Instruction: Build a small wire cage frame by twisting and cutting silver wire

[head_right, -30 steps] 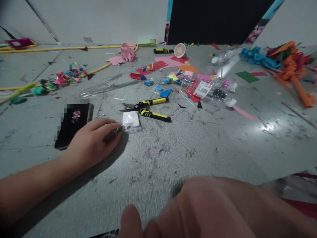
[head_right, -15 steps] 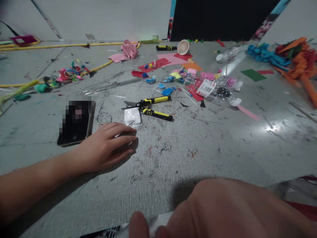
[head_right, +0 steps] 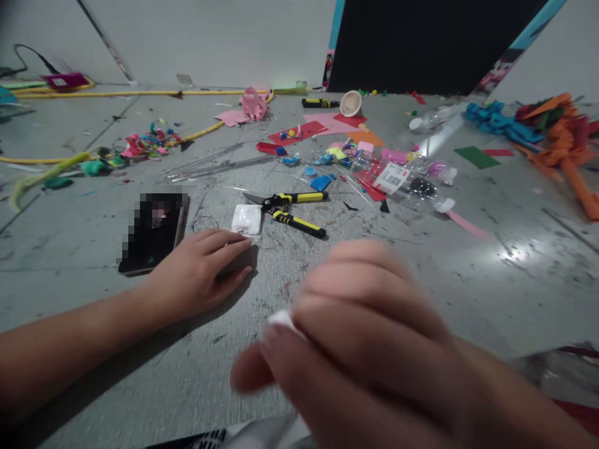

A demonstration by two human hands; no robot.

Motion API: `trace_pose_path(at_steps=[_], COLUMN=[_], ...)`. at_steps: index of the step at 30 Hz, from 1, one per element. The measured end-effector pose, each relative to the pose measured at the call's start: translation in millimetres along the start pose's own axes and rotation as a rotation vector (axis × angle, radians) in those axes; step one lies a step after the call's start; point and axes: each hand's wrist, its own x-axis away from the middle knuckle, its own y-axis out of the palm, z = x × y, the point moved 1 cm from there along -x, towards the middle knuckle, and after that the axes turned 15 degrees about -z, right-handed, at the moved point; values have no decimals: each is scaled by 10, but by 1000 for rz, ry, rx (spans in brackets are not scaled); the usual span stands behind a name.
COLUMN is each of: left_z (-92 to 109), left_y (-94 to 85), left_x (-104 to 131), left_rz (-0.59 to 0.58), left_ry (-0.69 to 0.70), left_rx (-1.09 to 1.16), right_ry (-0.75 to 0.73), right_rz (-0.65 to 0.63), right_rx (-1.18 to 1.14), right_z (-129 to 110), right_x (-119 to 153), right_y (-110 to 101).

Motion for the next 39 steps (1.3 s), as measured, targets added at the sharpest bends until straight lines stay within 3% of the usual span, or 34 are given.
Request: trace_pose_path(at_steps=[3,6,9,12,16,19,22,27,31,36,39], left_z=[-25,-42,-45,-46,-62,-40,30,99,50,-5,-5], left_y=[18,13,-1,-1,0,-43,-94,-88,-61,-30,-36], left_x=[5,13,17,11,4,13,28,-3,-45,-45,-44], left_rz=[14,22,12,-7,-12,97,197,114,76,47,45], left_ry=[-49,-76,-125,-184,-218,-141,-35,-46,-72,-212,-212], left_rx=[-51,-74,-105,-141,-144,-96,114,468,613,849,870], right_ry=[-92,-42,134,349,396,401,465,483,399,394,379], right_rz=[-20,42,-49,-114,-134,-94,-19,-21,-34,-33,-84], right_rx=[85,-73,-226,-404,-545,-607,-703,-816,-712,-607,-550], right_z=[226,495,726,865,921,940,946,877,848,875,859], right_x=[-418,-544,-529,-536,-578,-569,-542,-547,-582,-615,-615], right_y=[208,528,789,912,953,958,959,971,1000,1038,1029])
